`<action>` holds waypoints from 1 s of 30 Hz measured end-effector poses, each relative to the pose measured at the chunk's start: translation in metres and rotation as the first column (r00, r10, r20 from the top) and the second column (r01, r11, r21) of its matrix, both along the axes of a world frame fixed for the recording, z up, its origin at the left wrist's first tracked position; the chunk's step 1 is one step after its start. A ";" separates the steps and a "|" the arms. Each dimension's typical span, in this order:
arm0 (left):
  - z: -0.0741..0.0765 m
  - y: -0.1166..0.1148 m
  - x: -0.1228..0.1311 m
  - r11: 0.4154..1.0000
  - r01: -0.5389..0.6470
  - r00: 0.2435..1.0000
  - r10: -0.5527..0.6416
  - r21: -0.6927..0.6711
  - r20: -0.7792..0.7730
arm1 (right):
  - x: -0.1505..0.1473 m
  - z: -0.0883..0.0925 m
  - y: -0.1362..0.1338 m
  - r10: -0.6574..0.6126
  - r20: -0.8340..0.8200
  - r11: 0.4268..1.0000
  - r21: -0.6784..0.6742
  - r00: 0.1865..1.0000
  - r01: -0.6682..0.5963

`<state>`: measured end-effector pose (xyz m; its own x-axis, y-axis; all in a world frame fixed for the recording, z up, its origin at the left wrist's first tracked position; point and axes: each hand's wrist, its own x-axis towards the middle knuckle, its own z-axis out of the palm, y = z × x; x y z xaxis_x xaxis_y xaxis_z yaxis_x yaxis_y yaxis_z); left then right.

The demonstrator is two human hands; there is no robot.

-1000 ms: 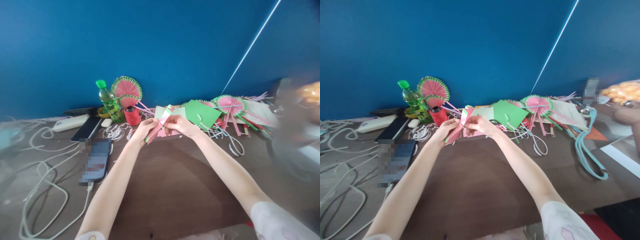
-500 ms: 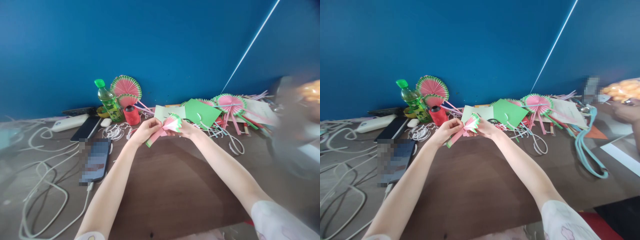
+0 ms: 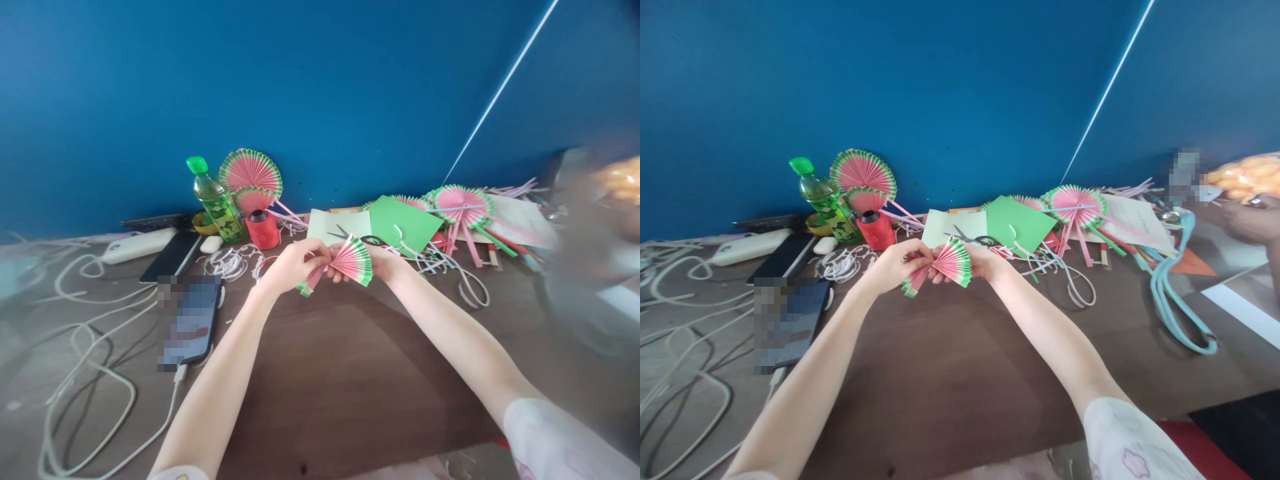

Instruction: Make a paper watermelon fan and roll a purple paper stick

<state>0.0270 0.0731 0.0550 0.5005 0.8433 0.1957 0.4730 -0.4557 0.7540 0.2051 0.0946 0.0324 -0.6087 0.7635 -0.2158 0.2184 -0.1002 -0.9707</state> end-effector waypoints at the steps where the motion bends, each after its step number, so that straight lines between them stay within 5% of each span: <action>1: 0.000 0.000 -0.001 1.000 0.015 1.000 -0.015 0.002 -0.008 | 0.000 0.001 -0.001 -0.002 -0.033 0.997 -0.077 0.999 -0.001; 5: 0.000 0.000 -0.002 1.000 0.018 0.999 -0.018 0.005 -0.050 | 0.001 0.002 0.000 -0.043 -0.156 0.954 -0.300 0.987 -0.006; 13: 0.005 0.001 -0.006 0.966 0.025 0.999 -0.030 -0.257 -0.015 | 0.005 0.008 -0.005 0.091 -0.137 0.981 -0.156 0.986 -0.112; 19: 0.007 0.000 -0.008 0.865 0.124 0.992 -0.124 -0.487 0.034 | -0.001 0.010 -0.010 0.282 -0.128 0.931 -0.202 0.951 -0.304; 25: 0.003 0.000 -0.002 0.795 0.020 0.998 0.023 -0.606 0.063 | 0.002 0.009 -0.009 0.344 -0.169 0.911 -0.177 0.924 -0.372; 30: -0.006 0.002 -0.001 0.676 0.181 0.979 -0.052 -0.714 0.199 | 0.008 0.011 -0.008 0.445 -0.185 0.875 -0.119 0.876 -0.469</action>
<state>0.0264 0.0752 0.0493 0.6233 0.6880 -0.3717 0.3072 0.2217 0.9255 0.2130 0.0862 0.0431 -0.9151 0.3563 -0.1886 0.1327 -0.1756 -0.9755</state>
